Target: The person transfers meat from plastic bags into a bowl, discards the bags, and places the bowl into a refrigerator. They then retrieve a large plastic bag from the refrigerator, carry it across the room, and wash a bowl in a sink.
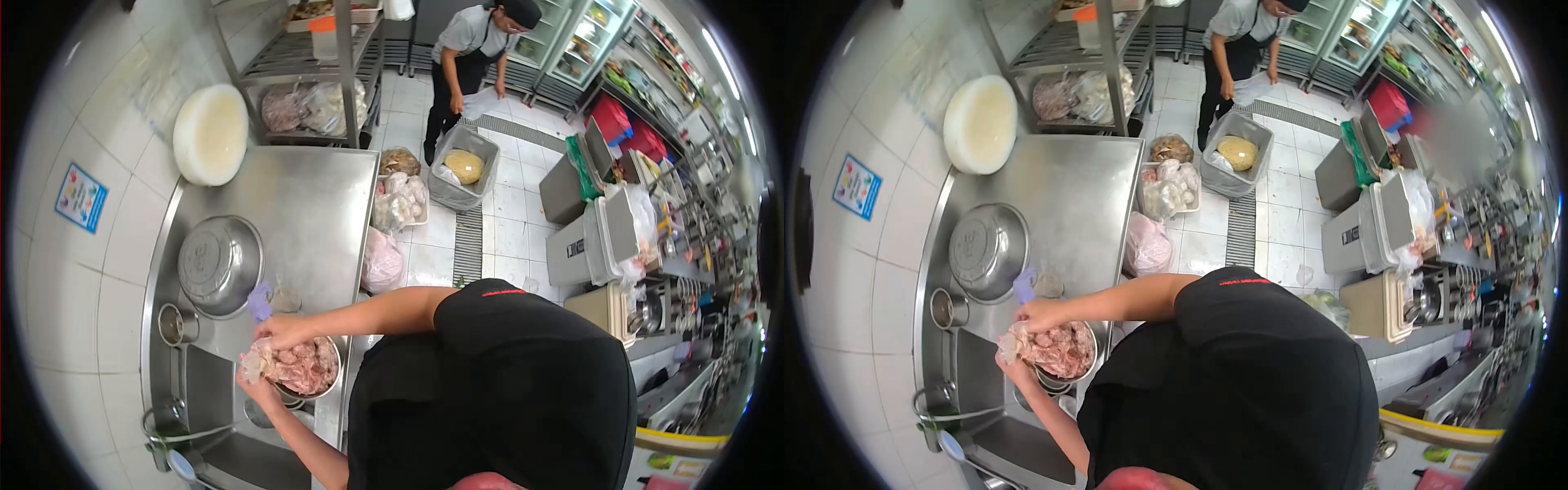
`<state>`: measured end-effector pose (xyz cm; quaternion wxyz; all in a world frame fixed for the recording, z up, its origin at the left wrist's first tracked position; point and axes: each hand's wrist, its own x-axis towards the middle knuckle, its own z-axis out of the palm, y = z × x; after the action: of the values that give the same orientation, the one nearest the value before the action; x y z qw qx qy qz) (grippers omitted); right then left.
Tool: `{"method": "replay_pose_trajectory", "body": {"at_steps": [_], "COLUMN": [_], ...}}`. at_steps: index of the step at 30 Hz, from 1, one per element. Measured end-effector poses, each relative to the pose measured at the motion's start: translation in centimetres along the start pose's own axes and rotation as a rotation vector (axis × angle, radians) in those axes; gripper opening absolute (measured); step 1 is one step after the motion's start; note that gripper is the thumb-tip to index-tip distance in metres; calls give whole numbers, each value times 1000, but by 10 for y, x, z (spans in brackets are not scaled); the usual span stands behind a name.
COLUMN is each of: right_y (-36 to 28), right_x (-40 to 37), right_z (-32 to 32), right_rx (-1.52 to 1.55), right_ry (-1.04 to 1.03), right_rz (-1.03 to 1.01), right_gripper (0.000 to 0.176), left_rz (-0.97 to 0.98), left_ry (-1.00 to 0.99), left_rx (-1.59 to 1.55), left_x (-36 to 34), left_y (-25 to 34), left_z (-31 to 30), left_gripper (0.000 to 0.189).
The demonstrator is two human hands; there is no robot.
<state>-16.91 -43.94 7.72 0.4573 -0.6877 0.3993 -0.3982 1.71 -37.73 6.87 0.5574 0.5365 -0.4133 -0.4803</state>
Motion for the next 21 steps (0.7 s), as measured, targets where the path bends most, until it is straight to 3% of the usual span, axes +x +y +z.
{"method": "replay_pose_trajectory", "body": {"at_steps": [1,7,9,11,13,15,16,19,21], "right_y": [-3,-29,-54,-59,-43,-14,-3,9,8], "right_x": [4,0,-12,-33,-58,-73,-78,-70,-71], "right_z": [-2,-2,-7,-8,9,24,30,21,14], "right_rx": [161,234,106,-28,-389,-477,-562,-594,-575], "right_ry": [-238,14,-26,-80,-18,34,97,-10,-21], "right_rz": [235,156,166,175,-104,-210,-314,-324,-327], "right_gripper": [43,35,31,28,37,44,51,52,51], "left_rz": [40,58,67,17,-26,-61,110,206,151], "left_ry": [-77,-6,96,17,-48,-55,-124,-103,-63], "left_rx": [-80,-359,-331,-298,-264,-109,90,227,254], "left_x": [5,24,24,11,-2,-15,-40,-48,-43], "left_y": [6,13,-2,-16,-39,-73,-38,-36,-36], "left_z": [4,24,15,-2,-19,-27,-3,7,-1], "left_gripper": [29,46,47,47,48,48,43,37,33]}}
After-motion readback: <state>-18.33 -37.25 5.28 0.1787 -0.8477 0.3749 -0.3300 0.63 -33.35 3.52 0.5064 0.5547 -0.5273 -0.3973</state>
